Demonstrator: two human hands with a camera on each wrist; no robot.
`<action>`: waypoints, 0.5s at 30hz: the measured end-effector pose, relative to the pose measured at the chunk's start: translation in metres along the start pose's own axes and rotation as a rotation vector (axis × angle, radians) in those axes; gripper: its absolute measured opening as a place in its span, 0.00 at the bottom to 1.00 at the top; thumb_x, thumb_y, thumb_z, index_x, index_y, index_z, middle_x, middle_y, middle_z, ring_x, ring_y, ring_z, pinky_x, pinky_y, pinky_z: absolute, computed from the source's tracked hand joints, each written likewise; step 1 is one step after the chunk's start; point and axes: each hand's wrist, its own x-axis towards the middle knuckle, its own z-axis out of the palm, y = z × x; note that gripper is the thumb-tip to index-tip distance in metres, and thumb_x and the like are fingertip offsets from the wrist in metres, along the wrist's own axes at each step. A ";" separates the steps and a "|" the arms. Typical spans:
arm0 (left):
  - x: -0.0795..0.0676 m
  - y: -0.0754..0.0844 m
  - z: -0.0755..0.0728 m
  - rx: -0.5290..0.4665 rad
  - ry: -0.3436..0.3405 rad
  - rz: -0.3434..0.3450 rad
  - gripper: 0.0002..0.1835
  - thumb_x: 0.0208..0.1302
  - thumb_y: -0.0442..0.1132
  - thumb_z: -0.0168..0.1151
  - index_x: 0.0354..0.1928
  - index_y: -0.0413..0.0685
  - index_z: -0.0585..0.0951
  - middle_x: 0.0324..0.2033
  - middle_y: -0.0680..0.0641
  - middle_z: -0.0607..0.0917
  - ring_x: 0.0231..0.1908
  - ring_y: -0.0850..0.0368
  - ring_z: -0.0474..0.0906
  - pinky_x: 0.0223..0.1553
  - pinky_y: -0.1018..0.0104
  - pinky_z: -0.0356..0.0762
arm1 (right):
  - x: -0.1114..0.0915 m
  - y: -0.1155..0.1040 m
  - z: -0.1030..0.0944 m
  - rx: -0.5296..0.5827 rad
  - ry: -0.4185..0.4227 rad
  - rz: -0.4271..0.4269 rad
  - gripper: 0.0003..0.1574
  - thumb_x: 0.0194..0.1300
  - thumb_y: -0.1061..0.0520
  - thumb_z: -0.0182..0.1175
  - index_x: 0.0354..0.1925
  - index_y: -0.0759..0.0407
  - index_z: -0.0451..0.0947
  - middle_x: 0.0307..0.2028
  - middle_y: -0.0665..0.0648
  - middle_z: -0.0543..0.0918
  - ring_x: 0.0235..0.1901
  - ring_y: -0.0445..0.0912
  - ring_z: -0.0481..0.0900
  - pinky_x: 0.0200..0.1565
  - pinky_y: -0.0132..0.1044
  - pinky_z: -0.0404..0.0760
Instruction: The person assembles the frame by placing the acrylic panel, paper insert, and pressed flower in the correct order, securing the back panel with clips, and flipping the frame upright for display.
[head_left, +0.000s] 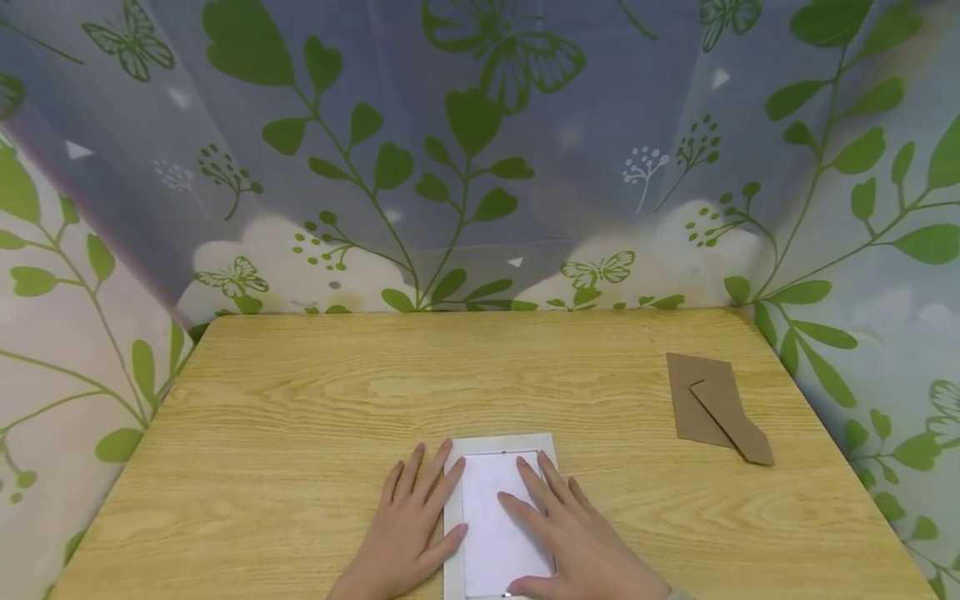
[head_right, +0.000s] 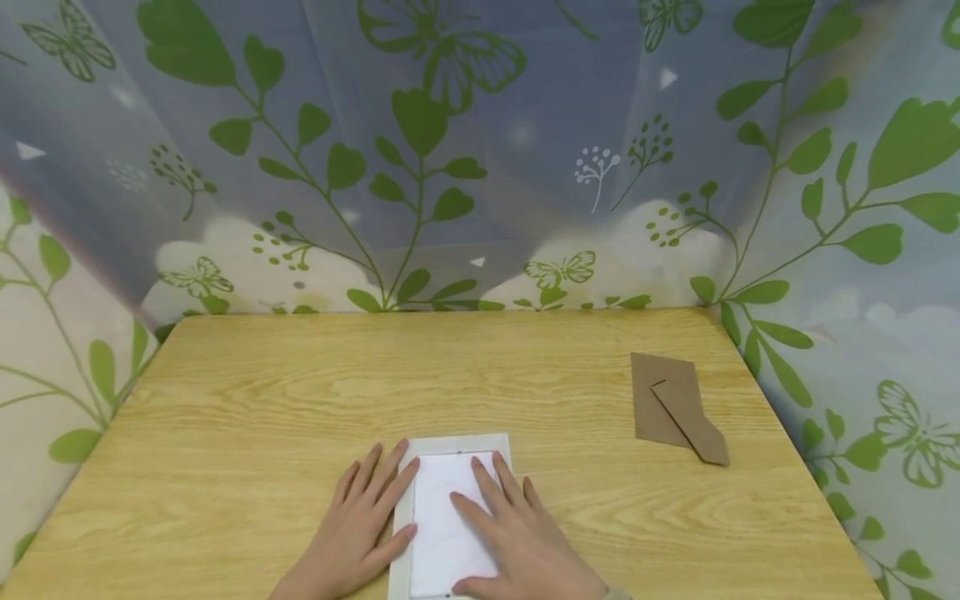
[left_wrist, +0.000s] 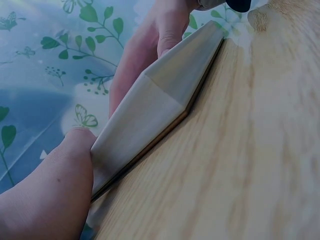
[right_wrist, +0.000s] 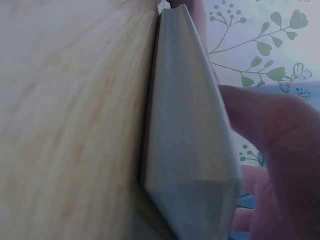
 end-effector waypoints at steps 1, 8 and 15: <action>0.000 0.000 0.000 0.001 0.001 0.000 0.39 0.71 0.62 0.47 0.78 0.55 0.56 0.78 0.46 0.50 0.73 0.31 0.49 0.62 0.29 0.54 | 0.000 0.000 0.000 0.010 -0.004 0.003 0.55 0.61 0.23 0.55 0.74 0.52 0.63 0.76 0.67 0.50 0.73 0.67 0.47 0.57 0.69 0.68; 0.001 0.001 0.000 -0.019 0.010 -0.022 0.37 0.71 0.61 0.48 0.78 0.58 0.58 0.78 0.48 0.51 0.73 0.33 0.49 0.63 0.29 0.53 | 0.000 0.000 -0.002 0.042 -0.013 0.019 0.55 0.60 0.22 0.56 0.72 0.55 0.65 0.75 0.69 0.52 0.73 0.68 0.46 0.58 0.68 0.67; 0.001 0.002 -0.001 -0.031 0.009 -0.045 0.36 0.71 0.61 0.48 0.77 0.59 0.58 0.78 0.50 0.51 0.74 0.34 0.48 0.63 0.29 0.52 | 0.000 0.001 -0.003 0.046 -0.025 0.031 0.55 0.59 0.22 0.56 0.72 0.54 0.66 0.76 0.66 0.52 0.74 0.66 0.48 0.59 0.65 0.68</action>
